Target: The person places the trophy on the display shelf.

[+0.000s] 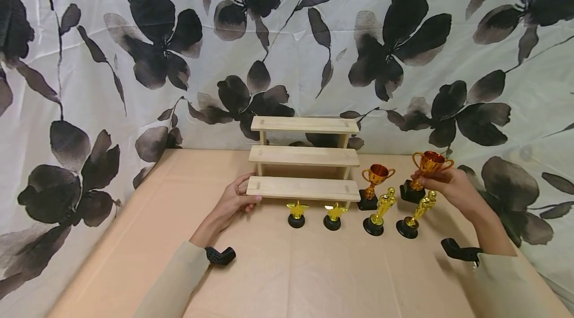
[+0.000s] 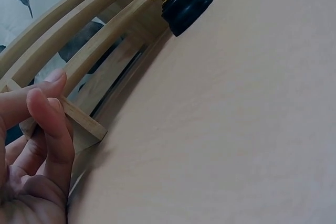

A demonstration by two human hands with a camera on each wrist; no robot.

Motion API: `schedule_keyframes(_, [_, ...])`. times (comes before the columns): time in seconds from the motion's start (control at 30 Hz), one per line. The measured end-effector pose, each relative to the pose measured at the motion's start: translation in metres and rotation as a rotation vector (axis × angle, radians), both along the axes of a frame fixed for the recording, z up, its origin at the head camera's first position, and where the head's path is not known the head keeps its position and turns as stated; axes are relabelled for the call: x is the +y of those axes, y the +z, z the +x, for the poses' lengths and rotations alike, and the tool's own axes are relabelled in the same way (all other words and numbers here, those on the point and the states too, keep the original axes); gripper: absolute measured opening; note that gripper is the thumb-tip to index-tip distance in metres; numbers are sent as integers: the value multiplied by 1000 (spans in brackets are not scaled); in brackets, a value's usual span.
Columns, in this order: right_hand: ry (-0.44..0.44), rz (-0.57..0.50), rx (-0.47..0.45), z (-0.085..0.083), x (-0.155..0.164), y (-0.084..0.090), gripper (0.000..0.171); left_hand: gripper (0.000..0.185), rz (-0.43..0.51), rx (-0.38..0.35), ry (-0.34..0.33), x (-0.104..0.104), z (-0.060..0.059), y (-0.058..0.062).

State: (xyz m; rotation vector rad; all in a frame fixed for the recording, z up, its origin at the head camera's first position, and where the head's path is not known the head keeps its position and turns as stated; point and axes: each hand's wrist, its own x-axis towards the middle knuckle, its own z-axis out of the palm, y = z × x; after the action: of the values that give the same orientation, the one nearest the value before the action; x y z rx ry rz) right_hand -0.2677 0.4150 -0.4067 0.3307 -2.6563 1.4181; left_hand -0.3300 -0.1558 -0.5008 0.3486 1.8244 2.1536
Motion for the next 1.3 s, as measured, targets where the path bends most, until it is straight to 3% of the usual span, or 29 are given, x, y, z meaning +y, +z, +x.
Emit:
schedule_keyframes(0.2, [-11,16,-5,0,2,17,31,89,-8,12,-1,0,1,1])
schedule_keyframes(0.43, [-23,78,6,2,-3,38,39,89,-12,7,9,0,3,1])
schedule_keyframes(0.7, [-38,44,2,4,-10,54,37,89,-10,0,-1,-2,4,3])
schedule_keyframes(1.03, [-80,182,9,7,-18,75,42,90,-25,0,-6,-5,7,3])
schedule_keyframes(1.3, [-98,185,35,10,-29,92,41,88,-28,8,-14,-9,9,4])
